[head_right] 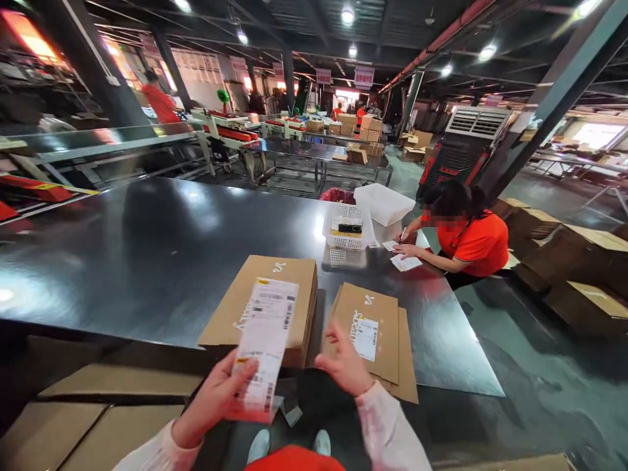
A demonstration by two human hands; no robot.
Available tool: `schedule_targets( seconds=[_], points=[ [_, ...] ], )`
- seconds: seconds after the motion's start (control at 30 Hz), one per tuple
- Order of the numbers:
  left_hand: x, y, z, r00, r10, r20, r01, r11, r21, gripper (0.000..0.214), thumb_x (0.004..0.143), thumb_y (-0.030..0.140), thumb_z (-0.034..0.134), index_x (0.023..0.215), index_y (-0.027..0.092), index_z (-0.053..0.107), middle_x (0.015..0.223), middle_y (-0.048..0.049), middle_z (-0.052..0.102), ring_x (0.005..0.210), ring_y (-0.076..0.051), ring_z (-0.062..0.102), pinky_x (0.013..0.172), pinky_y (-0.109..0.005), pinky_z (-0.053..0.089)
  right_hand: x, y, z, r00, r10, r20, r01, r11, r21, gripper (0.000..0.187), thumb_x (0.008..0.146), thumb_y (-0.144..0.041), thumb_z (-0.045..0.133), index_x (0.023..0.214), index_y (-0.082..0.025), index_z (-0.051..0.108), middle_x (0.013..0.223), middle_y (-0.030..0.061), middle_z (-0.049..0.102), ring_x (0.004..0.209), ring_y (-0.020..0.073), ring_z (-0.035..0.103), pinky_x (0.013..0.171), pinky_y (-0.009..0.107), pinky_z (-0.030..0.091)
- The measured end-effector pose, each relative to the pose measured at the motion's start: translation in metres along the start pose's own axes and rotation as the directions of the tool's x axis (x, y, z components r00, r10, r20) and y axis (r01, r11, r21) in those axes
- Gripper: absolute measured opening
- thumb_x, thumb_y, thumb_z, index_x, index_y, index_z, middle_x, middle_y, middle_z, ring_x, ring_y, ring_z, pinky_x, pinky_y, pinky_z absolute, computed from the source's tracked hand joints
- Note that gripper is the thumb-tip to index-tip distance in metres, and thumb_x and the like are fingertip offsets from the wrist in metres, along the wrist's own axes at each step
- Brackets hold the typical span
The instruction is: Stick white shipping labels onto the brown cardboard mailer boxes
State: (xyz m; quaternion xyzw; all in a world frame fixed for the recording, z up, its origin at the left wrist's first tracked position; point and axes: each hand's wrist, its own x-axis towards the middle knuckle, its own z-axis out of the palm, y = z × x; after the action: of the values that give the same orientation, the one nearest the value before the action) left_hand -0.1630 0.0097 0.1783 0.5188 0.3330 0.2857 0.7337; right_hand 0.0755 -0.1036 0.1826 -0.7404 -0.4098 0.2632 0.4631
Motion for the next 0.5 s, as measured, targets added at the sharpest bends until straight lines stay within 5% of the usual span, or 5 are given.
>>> schedule_targets(
  seconds=[0.03, 0.1, 0.2, 0.37, 0.5],
  points=[
    [-0.001, -0.006, 0.002, 0.995, 0.005, 0.097, -0.009, 0.999, 0.043, 0.049, 0.067, 0.055, 0.071, 0.092, 0.012, 0.069, 0.079, -0.0077, 0.073, 0.068, -0.020, 0.064, 0.062, -0.029, 0.051, -0.006, -0.012, 0.030, 0.984, -0.061, 0.169, 0.028, 0.982, 0.189, 0.081, 0.058, -0.060, 0.071, 0.123, -0.016, 0.053, 0.114, 0.0149, 0.064, 0.102, 0.0296, 0.061, 0.088, 0.046, 0.050],
    [0.001, -0.010, 0.003, 0.984, 0.049, 0.172, -0.064, 0.994, 0.085, 0.045, 0.067, 0.051, 0.073, 0.088, 0.012, 0.071, 0.083, -0.0088, 0.073, 0.077, -0.022, 0.064, 0.071, -0.030, 0.051, -0.018, -0.031, 0.082, 0.958, -0.092, 0.273, -0.028, 0.913, 0.408, 0.066, 0.068, -0.063, 0.064, 0.116, -0.018, 0.057, 0.110, 0.0119, 0.068, 0.099, 0.0264, 0.064, 0.088, 0.044, 0.051],
    [0.008, -0.005, -0.006, 0.995, 0.096, -0.014, -0.096, 0.995, 0.009, 0.046, 0.061, 0.050, 0.077, 0.087, 0.012, 0.071, 0.085, -0.0091, 0.073, 0.081, -0.023, 0.064, 0.076, -0.033, 0.050, -0.026, -0.045, 0.120, 0.945, -0.038, 0.325, -0.106, 0.904, 0.415, 0.056, 0.070, -0.063, 0.064, 0.101, -0.016, 0.064, 0.100, 0.0111, 0.072, 0.091, 0.0271, 0.067, 0.083, 0.043, 0.053],
    [0.013, -0.006, -0.016, 0.986, 0.078, -0.148, -0.087, 0.995, -0.055, 0.044, 0.059, 0.050, 0.077, 0.075, 0.010, 0.071, 0.070, -0.0070, 0.070, 0.065, -0.018, 0.060, 0.066, -0.030, 0.046, 0.012, -0.062, 0.111, 0.957, -0.085, 0.278, 0.011, 0.966, 0.259, 0.052, 0.062, -0.058, 0.072, 0.094, -0.018, 0.069, 0.091, 0.0083, 0.074, 0.080, 0.0247, 0.068, 0.074, 0.037, 0.055],
    [0.017, -0.018, -0.012, 0.917, 0.107, -0.385, -0.122, 0.992, -0.015, 0.043, 0.059, 0.053, 0.074, 0.056, 0.013, 0.059, 0.052, 0.0011, 0.055, 0.052, -0.011, 0.046, 0.052, -0.024, 0.036, 0.037, -0.081, 0.106, 0.914, -0.163, 0.371, 0.165, 0.986, 0.028, 0.035, 0.071, -0.052, 0.065, 0.084, -0.021, 0.075, 0.081, 0.0058, 0.075, 0.073, 0.0228, 0.066, 0.067, 0.034, 0.053]
  ],
)
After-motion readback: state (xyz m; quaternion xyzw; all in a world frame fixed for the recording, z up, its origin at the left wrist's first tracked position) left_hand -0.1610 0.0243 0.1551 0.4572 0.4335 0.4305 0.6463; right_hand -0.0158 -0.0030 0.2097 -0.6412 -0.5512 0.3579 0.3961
